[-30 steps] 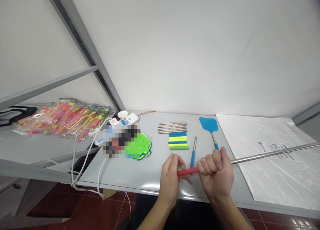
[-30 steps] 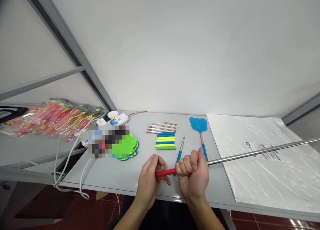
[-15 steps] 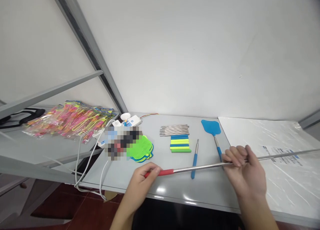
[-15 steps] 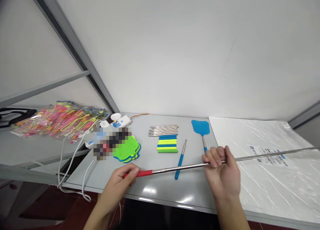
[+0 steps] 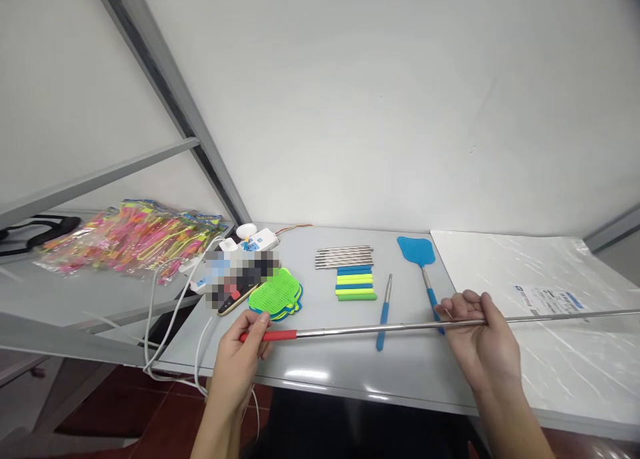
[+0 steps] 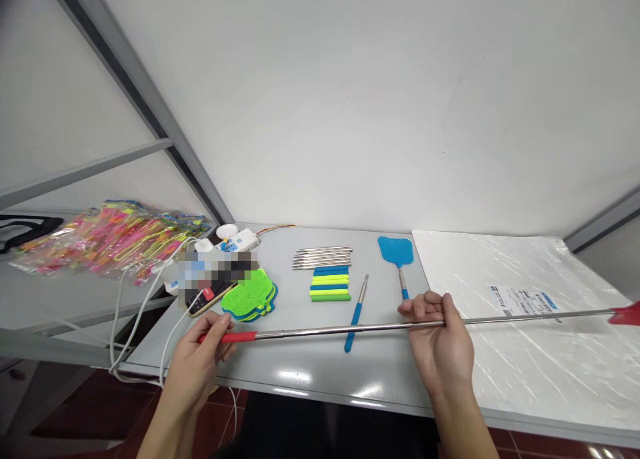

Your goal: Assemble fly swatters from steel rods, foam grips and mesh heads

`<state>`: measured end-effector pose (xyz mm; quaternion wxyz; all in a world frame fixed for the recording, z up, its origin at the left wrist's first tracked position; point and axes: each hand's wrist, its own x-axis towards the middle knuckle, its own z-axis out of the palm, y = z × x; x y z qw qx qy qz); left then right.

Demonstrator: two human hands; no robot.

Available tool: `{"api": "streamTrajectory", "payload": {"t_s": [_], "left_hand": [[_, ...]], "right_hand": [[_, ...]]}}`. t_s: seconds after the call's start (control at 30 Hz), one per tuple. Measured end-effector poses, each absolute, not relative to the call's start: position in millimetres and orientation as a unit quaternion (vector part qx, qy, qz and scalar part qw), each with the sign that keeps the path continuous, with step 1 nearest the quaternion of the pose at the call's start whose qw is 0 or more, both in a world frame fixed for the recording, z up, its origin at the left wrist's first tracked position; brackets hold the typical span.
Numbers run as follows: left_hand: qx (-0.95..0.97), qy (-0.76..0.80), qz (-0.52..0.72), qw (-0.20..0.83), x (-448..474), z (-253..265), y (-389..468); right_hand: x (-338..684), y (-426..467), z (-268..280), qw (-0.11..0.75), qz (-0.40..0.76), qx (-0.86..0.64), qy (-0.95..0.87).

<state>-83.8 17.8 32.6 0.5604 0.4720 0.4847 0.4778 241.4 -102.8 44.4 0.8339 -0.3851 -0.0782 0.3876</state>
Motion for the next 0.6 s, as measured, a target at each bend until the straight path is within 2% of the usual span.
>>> {"api": "streamTrajectory", "payload": {"t_s": [0.13,0.37,0.6], "left_hand": [[0.5,0.473,0.462,0.559,-71,33,13],[0.569,0.408,0.352,0.621,-10,34,-17],[0.53,0.41,0.365,0.646,-9,31,-15]], "right_hand": [[217,-95,40,0.811,0.423,-0.392,-0.098],[148,-84,49,0.734,0.525,-0.393,-0.176],[162,-82,52,0.702,0.539,-0.4,-0.239]]}}
